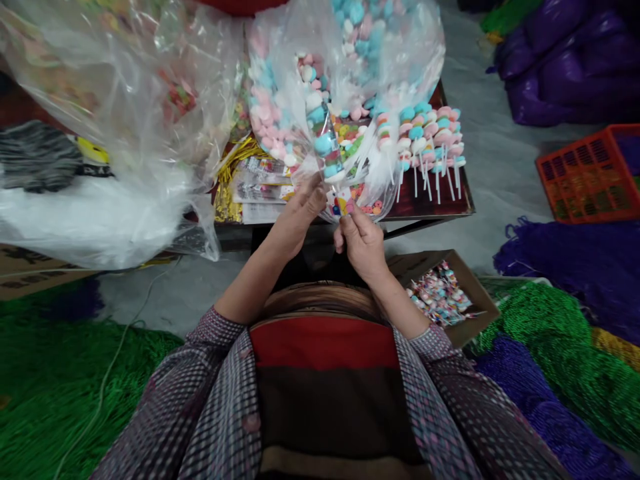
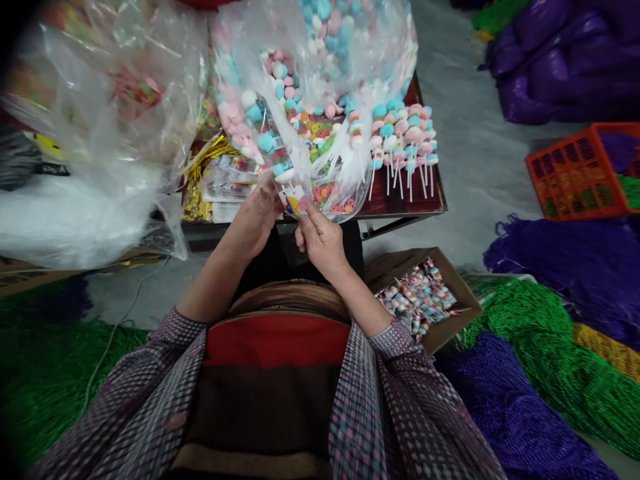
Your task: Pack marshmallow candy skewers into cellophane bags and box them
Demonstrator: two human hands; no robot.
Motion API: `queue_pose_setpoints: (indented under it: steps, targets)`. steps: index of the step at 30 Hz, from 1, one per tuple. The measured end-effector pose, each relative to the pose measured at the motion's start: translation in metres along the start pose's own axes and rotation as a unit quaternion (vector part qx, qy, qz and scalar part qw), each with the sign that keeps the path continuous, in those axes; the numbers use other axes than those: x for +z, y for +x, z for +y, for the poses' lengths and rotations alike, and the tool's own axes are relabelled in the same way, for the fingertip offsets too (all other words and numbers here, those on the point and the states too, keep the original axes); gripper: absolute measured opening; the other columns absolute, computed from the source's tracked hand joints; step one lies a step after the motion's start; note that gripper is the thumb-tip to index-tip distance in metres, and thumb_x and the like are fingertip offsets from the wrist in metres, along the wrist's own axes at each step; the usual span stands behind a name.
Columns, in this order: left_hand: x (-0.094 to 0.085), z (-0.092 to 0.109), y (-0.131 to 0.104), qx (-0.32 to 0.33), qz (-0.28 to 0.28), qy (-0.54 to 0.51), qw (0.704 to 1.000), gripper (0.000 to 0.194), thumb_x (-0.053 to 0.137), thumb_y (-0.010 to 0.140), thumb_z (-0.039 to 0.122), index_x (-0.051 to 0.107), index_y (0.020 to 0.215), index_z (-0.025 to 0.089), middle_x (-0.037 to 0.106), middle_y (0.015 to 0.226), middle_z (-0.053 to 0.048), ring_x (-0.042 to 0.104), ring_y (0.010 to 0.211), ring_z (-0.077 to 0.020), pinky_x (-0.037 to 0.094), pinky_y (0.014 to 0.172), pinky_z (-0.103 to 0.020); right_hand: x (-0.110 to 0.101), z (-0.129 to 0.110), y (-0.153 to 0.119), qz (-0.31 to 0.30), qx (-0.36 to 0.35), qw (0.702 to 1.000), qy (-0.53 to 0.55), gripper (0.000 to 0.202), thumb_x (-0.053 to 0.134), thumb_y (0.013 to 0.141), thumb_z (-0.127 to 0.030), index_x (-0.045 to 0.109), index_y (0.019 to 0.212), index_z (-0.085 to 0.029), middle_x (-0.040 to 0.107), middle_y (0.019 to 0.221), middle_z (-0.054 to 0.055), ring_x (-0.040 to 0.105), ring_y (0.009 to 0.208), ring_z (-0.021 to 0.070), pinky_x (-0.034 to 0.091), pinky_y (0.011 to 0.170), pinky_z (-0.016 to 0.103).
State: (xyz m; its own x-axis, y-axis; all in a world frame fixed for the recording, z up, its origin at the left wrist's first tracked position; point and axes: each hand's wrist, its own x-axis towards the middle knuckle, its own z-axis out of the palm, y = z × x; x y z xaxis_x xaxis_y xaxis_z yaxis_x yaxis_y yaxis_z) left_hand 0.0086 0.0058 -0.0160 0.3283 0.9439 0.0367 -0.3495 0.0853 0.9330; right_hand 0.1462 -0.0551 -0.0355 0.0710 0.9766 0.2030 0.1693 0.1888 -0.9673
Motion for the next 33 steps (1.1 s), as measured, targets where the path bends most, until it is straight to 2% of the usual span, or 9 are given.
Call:
queue_pose_setpoints:
  steps: [8, 13, 17, 20, 22, 26, 28, 31, 33]
  targets:
    - [0.022, 0.021, 0.006, -0.096, 0.026, -0.125, 0.987, 0.044, 0.076, 0.089, 0.033, 0.063, 0.129, 0.02, 0.058, 0.06, 0.006, 0.071, 0.079, -0.014, 0.051, 0.071, -0.023, 0.007, -0.004, -0.005, -0.012, 0.016, 1.0, 0.007, 0.052, 0.05, 0.097, -0.066, 0.069, 0.122, -0.024, 0.052, 0.053, -0.01, 0.045, 0.041, 0.0072, 0.045, 0.048, 0.023]
    - [0.021, 0.013, 0.0, -0.149, -0.006, -0.126, 0.981, 0.028, 0.074, 0.089, 0.039, 0.068, 0.107, 0.018, 0.054, 0.057, 0.007, 0.055, 0.05, -0.0098, 0.04, 0.043, -0.02, 0.005, -0.009, -0.005, -0.046, 0.075, 0.996, -0.003, 0.052, 0.046, 0.096, -0.071, 0.066, 0.092, -0.023, 0.056, 0.053, -0.007, 0.049, 0.042, 0.008, 0.045, 0.049, 0.024]
    - [0.005, 0.008, -0.005, -0.136, -0.03, -0.144, 0.98, 0.03, 0.077, 0.085, 0.045, 0.067, 0.085, 0.017, 0.051, 0.053, 0.006, 0.057, 0.05, -0.0096, 0.051, 0.051, -0.022, -0.021, -0.018, 0.01, -0.162, 0.094, 0.982, -0.022, 0.05, 0.06, 0.092, -0.065, 0.065, 0.068, -0.022, 0.065, 0.057, -0.001, 0.059, 0.05, 0.0125, 0.052, 0.057, 0.029]
    - [-0.001, 0.009, -0.013, -0.137, -0.115, -0.193, 0.965, 0.037, 0.086, 0.076, 0.048, 0.066, 0.077, 0.016, 0.042, 0.046, 0.009, 0.056, 0.051, -0.0078, 0.059, 0.071, -0.025, -0.042, -0.025, 0.028, -0.091, 0.085, 0.992, 0.012, 0.038, 0.068, 0.088, -0.061, 0.075, 0.088, -0.024, 0.075, 0.075, 0.002, 0.07, 0.069, 0.0168, 0.06, 0.074, 0.035]
    - [0.003, 0.009, -0.021, -0.197, -0.223, -0.23, 0.927, 0.042, 0.086, 0.074, 0.052, 0.064, 0.076, 0.016, 0.038, 0.046, 0.011, 0.05, 0.044, -0.0068, 0.06, 0.07, -0.029, -0.046, -0.031, 0.038, -0.061, 0.092, 0.99, 0.084, 0.052, 0.073, 0.079, -0.068, 0.073, 0.113, -0.029, 0.079, 0.095, 0.004, 0.075, 0.088, 0.021, 0.063, 0.084, 0.04]
    - [0.014, 0.004, -0.03, -0.283, -0.344, -0.265, 0.855, 0.051, 0.082, 0.072, 0.063, 0.057, 0.076, 0.019, 0.035, 0.047, 0.013, 0.04, 0.04, -0.0063, 0.055, 0.057, -0.029, -0.025, -0.038, 0.043, -0.162, 0.154, 0.952, 0.208, 0.077, 0.08, 0.059, -0.077, 0.069, 0.119, -0.029, 0.078, 0.098, 0.008, 0.076, 0.1, 0.0304, 0.066, 0.079, 0.045]
    - [0.013, 0.003, -0.028, -0.262, -0.302, -0.212, 0.892, 0.053, 0.079, 0.073, 0.067, 0.055, 0.076, 0.02, 0.035, 0.048, 0.013, 0.038, 0.04, -0.0063, 0.053, 0.056, -0.029, -0.008, -0.035, 0.042, -0.132, 0.138, 0.959, 0.21, 0.061, 0.078, 0.068, -0.071, 0.069, 0.112, -0.03, 0.077, 0.089, 0.006, 0.075, 0.099, 0.0294, 0.066, 0.075, 0.043]
    - [0.002, 0.005, -0.02, -0.161, -0.105, -0.026, 0.981, 0.038, 0.077, 0.082, 0.053, 0.057, 0.082, 0.021, 0.047, 0.055, 0.009, 0.042, 0.049, -0.0082, 0.047, 0.057, -0.025, 0.013, -0.026, 0.044, 0.0, 0.042, 0.991, 0.126, 0.04, 0.072, 0.083, -0.062, 0.065, 0.107, -0.031, 0.075, 0.093, 0.005, 0.075, 0.1, 0.0249, 0.065, 0.082, 0.043]
    - [-0.007, 0.007, -0.017, -0.092, 0.012, 0.071, 0.993, 0.027, 0.077, 0.085, 0.04, 0.058, 0.083, 0.022, 0.052, 0.061, 0.006, 0.046, 0.054, -0.0094, 0.041, 0.057, -0.023, 0.02, -0.021, 0.049, 0.047, -0.005, 0.996, 0.07, 0.037, 0.068, 0.088, -0.062, 0.062, 0.106, -0.031, 0.074, 0.096, 0.005, 0.074, 0.099, 0.0232, 0.064, 0.087, 0.044]
